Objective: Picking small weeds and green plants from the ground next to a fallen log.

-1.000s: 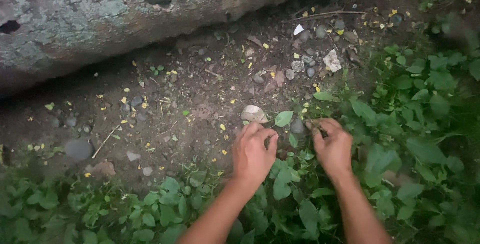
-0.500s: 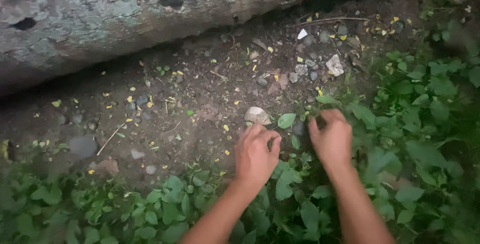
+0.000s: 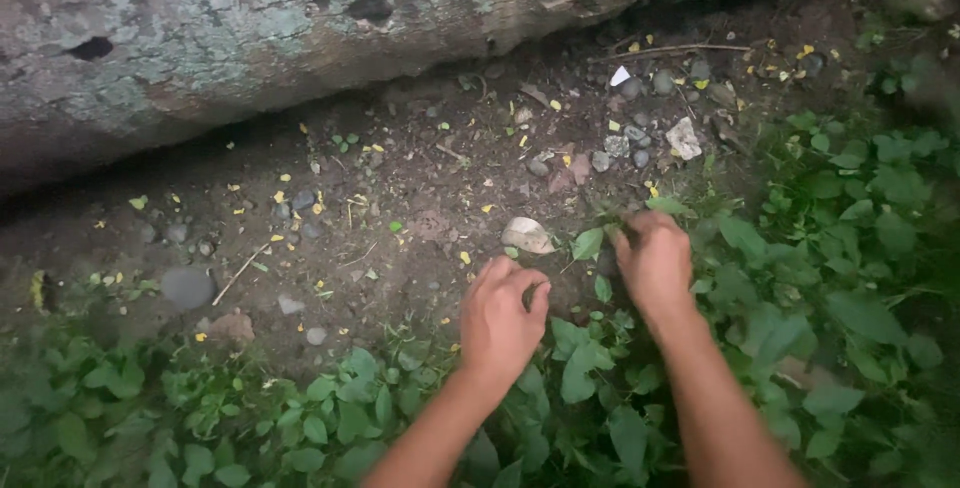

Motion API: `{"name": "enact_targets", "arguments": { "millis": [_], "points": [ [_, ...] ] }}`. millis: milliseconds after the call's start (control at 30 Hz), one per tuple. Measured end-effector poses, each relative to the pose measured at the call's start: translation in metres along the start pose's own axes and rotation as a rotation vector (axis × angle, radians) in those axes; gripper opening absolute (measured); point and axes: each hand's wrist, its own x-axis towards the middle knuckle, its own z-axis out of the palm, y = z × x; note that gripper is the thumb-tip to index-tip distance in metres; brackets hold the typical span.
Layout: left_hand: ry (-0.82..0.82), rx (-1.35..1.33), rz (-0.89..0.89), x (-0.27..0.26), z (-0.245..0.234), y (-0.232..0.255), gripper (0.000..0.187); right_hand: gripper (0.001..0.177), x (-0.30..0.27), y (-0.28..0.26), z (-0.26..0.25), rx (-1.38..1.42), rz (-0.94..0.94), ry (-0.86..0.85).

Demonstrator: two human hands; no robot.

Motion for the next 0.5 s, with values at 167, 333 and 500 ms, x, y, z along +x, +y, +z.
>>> {"name": "enact_targets", "arguments": {
  "millis": [167,333,500],
  "points": [
    [0.039,0.017,0.035,-0.003,0.002,-0.011,0.009,0.023,0.002,0.009,-0.001,0.005,-0.026,0.009],
    [0.013,0.002,-0.009,-0.001,-0.002,-0.011,0.008,0.019,0.002,0.004,-0.011,0.007,-0.034,-0.026],
    [0.05,-0.002,0.009,0.0,-0.005,-0.017,0.008,0.015,0.0,-0.033,-0.041,0.096,0.071,-0.034]
  ]
}}
